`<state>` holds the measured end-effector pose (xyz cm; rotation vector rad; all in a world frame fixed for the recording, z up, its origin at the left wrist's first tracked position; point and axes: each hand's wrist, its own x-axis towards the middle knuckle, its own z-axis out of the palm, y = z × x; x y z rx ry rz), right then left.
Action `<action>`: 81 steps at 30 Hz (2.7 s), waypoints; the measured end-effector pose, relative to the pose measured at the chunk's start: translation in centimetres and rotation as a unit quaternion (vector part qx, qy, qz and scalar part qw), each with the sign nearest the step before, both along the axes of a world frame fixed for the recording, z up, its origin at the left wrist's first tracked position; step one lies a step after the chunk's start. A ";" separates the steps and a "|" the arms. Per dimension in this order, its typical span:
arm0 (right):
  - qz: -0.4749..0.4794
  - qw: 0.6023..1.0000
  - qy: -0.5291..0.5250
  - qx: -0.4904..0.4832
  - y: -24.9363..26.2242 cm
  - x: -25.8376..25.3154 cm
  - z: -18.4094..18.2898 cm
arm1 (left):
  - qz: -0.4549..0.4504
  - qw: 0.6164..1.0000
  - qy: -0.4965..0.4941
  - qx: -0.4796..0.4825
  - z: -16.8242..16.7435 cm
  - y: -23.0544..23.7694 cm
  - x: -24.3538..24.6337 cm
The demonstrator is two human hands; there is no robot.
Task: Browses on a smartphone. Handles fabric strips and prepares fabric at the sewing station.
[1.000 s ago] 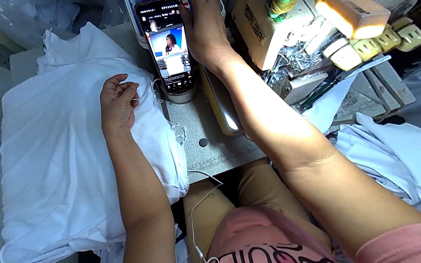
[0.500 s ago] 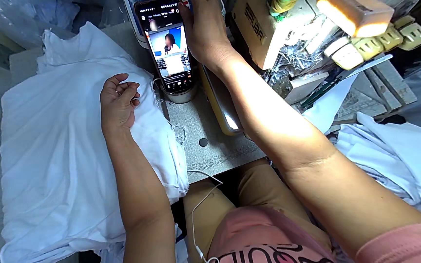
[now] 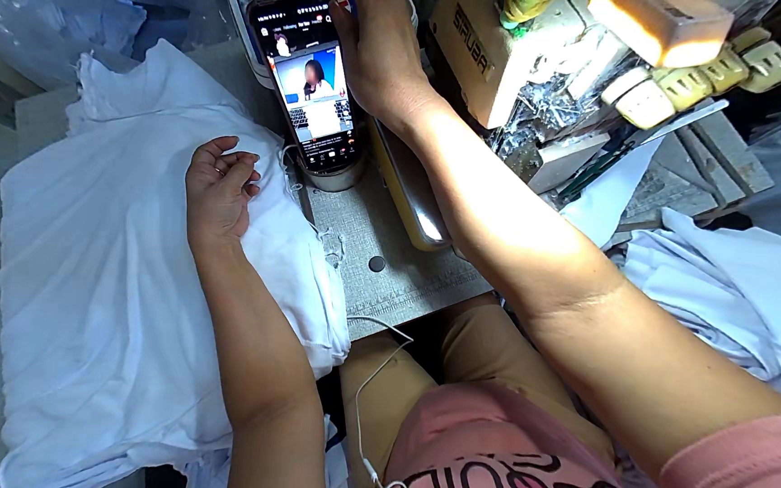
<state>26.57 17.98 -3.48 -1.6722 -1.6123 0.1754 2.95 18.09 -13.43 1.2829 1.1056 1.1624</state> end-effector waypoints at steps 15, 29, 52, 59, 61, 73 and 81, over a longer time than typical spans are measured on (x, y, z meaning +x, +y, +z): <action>-0.005 1.000 0.001 -0.003 -0.2 -0.1 0.2 | -0.002 1.000 -0.002 -0.001 0.0 -0.1 0.1; 0.003 1.000 -0.002 -0.007 -0.3 -0.1 0.4 | -0.003 1.000 0.011 -0.005 0.2 -0.1 0.1; 0.004 1.000 -0.015 0.004 -0.3 -0.2 0.2 | -0.002 1.000 0.001 -0.005 0.0 0.0 0.0; 0.004 1.000 -0.008 0.006 -0.2 -0.2 0.2 | -0.007 1.000 0.017 -0.005 0.1 0.0 0.0; 0.006 1.000 -0.009 0.006 -0.2 -0.2 0.2 | -0.005 1.000 0.015 -0.005 0.0 0.0 0.0; -0.032 0.989 -0.052 0.136 0.6 -2.2 -1.5 | -0.039 0.995 0.090 0.025 -1.3 0.6 -0.4; 0.262 0.935 -0.189 0.146 -12.1 -5.1 -3.0 | -0.031 0.989 0.128 0.073 -1.4 -0.2 0.5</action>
